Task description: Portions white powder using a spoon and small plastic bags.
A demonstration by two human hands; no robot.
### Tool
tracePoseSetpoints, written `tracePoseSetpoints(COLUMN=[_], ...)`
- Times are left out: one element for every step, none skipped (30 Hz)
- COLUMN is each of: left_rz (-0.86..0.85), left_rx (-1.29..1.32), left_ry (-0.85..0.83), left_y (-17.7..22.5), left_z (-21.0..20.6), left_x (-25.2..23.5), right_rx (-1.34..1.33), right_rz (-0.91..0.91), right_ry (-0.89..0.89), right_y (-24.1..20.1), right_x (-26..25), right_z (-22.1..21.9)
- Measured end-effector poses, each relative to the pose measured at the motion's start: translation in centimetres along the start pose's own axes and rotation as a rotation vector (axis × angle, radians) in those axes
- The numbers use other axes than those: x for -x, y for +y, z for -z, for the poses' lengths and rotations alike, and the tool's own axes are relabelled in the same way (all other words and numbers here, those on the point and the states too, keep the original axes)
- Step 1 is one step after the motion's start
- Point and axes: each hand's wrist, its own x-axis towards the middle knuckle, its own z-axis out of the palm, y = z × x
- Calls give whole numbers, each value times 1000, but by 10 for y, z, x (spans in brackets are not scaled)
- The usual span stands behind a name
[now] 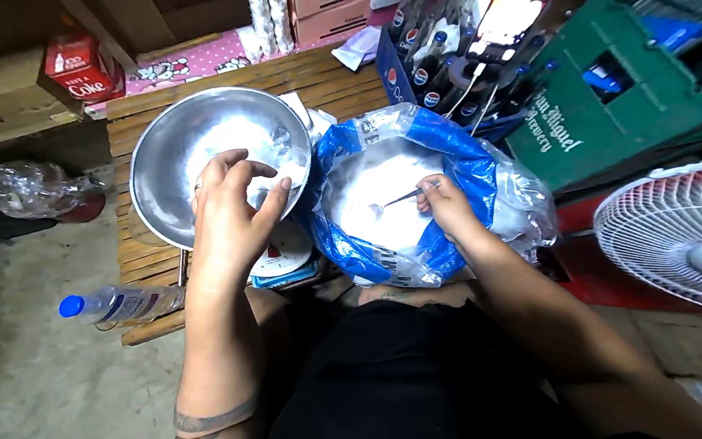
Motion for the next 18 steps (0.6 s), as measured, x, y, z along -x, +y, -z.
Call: tracePoseSetpoints(left_rz=[1, 0, -4, -2, 0, -1, -1, -2, -2, 6, 18, 27, 37, 43, 46, 50, 56, 65], left_rx=[0, -2, -1, -6, -10, -15, -18, -22, -27, -34, -42, -48, -59, -68, -72, -74, -81, -91], left_ry=[-4, -9, -13, -8, -6, -2, 5, 10, 8, 12, 27, 37, 40, 42, 46, 48, 48, 50], left_y=[0, 1, 1, 0, 0, -1, -1, 0, 1, 1, 1, 2, 1, 1, 2, 2, 4, 5], left_z=[0, 0, 0, 0, -1, -1, -1, -2, -2, -3, -4, -6, -8, -9, -11, -12, -13, -14], left_x=[0, 1, 1, 0, -1, -1, -1, -1, 0, -1, -2, -4, -5, -7, -8, -9, -11, -12], right_rx=[-66, -123, -171, -209, -239, -265, -292, -324, -356, -387, -417, -447, -475, -500, -523, -540, -554, -569], right_rz=[-29, -43, -50, -49, -47, -43, -38, -31, -20, -4, 15, 39, 63, 89, 117, 147, 179, 208], right_ry=[19, 35, 52, 63, 70, 71, 74, 78, 81, 84, 76, 64, 53, 43, 32, 22, 9, -2], right_y=[2, 3, 3, 3, 2, 0, -3, -6, -10, -14, -19, -26, -33, -42, -51, -61, -71, -82], right_x=[-1, 0, 0, 0, 1, 2, 4, 6, 9, 11, 13, 16, 18, 20, 23, 25, 27, 29], right_z=[2, 5, 7, 10, 14, 17, 20, 23, 26, 28, 31, 33, 35, 36, 37, 37, 37, 36])
